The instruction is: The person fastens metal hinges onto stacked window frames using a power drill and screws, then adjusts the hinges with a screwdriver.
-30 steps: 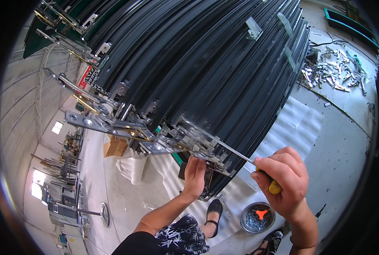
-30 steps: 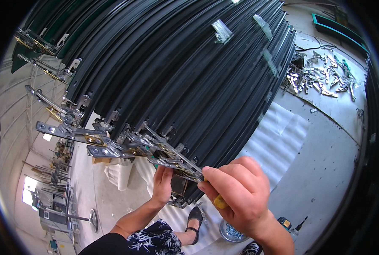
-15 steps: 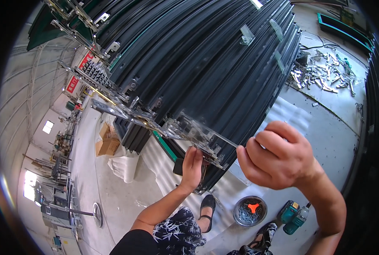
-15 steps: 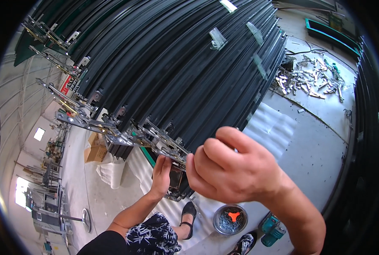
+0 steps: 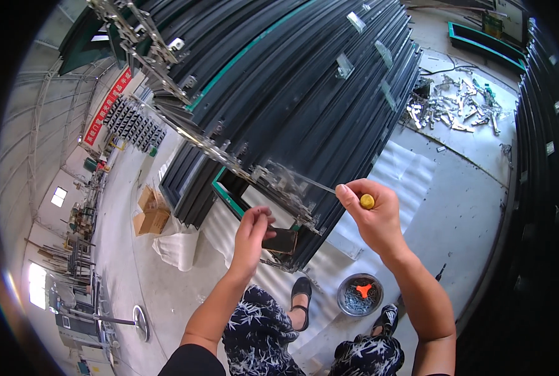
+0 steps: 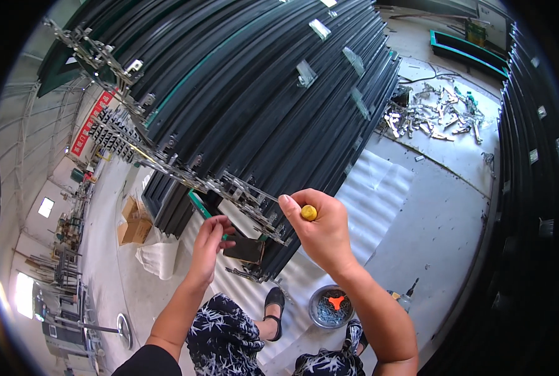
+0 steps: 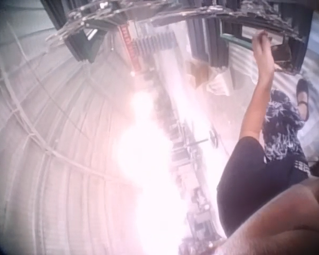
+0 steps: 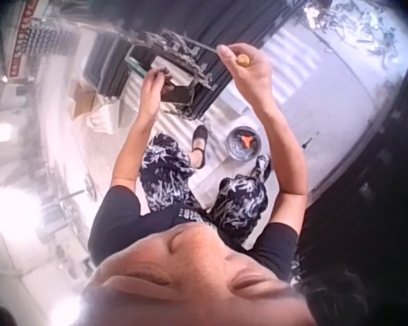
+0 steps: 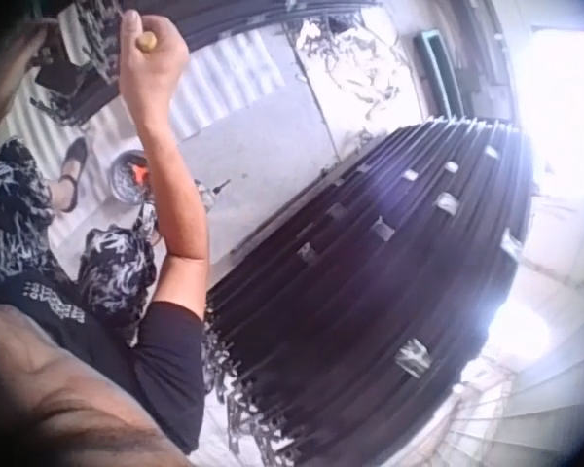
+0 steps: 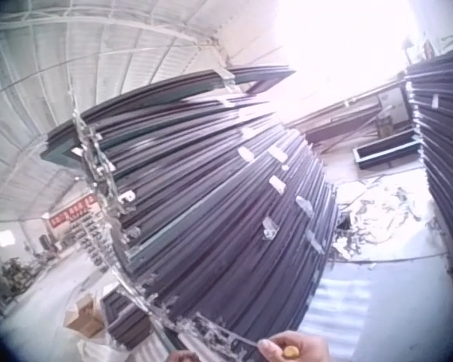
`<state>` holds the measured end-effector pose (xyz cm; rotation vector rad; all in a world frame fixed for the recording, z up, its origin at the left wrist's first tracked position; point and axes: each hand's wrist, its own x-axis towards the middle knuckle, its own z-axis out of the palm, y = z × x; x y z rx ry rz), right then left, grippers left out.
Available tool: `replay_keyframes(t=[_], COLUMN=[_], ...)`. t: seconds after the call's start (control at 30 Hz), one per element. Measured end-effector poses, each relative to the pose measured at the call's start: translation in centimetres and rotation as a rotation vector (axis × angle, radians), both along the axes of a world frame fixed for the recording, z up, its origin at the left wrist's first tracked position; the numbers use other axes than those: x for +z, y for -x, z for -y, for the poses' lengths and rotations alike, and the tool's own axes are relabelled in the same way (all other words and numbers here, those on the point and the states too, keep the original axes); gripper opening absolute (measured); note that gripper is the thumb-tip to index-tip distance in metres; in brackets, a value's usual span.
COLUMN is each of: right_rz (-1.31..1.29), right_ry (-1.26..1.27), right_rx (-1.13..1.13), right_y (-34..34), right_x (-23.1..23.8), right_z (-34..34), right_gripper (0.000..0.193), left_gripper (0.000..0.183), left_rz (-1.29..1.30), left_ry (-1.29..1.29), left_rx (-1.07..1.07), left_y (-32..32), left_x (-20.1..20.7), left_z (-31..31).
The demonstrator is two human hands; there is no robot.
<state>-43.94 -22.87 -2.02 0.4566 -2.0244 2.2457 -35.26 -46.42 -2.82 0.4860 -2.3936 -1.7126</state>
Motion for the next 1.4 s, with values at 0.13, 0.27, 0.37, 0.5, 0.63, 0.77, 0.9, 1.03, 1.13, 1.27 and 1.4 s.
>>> replay_keyframes(t=[0.13,0.27,0.37,0.5,0.63,0.77,0.9,1.03,1.13,1.27,1.4], right_rz=[-0.264,-0.504,-0.386,-0.625,-0.701,-0.908,-0.936,-0.961,-0.951,-0.951,-0.976], right_ry=[-0.266,-0.402,-0.331,-0.336,-0.353,-0.468,-0.545,-0.56,-0.576,-0.552,-0.542], right_rx=[0.067,0.095,0.02,-0.131,-0.247,-0.098,-0.069,-0.061,-0.091,-0.101,-0.098], right_y=[1.4,1.9,0.6,-1.5,-1.2,1.4,1.1,0.9,0.4,0.3,0.6], right_x=[-0.9,2.3,2.1,1.6,4.9,7.4,7.8,8.4,7.4,6.6,6.2], right_z=[-2.1,-2.5,-1.8,-3.9,-4.5,-1.9,-1.4,-0.8,-0.8,-1.1,-1.1], right_gripper=[0.024,0.019,0.015,0.012,0.014,0.016,0.017,0.025,0.025,0.019,0.02], left_gripper=[0.031,0.03,0.03,0.027,0.025,0.026,0.028,0.03,0.028,0.029,0.029], left_rz=[0.002,0.106,0.178,0.228,0.173,0.189,0.156,0.101,0.151,0.14,0.153], left_ry=[-0.209,-0.363,-0.44,-0.236,0.077,0.171,0.216,0.246,0.28,0.324,0.316], left_rx=[-0.144,-0.201,-0.219,-0.282,-0.356,-0.451,-0.424,-0.384,-0.38,-0.411,-0.426], left_y=[-3.3,-5.8,-6.1,-5.6,-5.3,-5.8,-5.9,-6.3,-6.0,-6.2,-6.3], left_x=[3.1,3.7,1.6,-0.5,0.3,1.3,2.3,2.2,2.4,1.9,2.3], left_z=[-4.7,-7.1,-6.0,-3.7,-3.8,-4.1,-4.0,-3.0,-2.8,-2.7,-3.2])
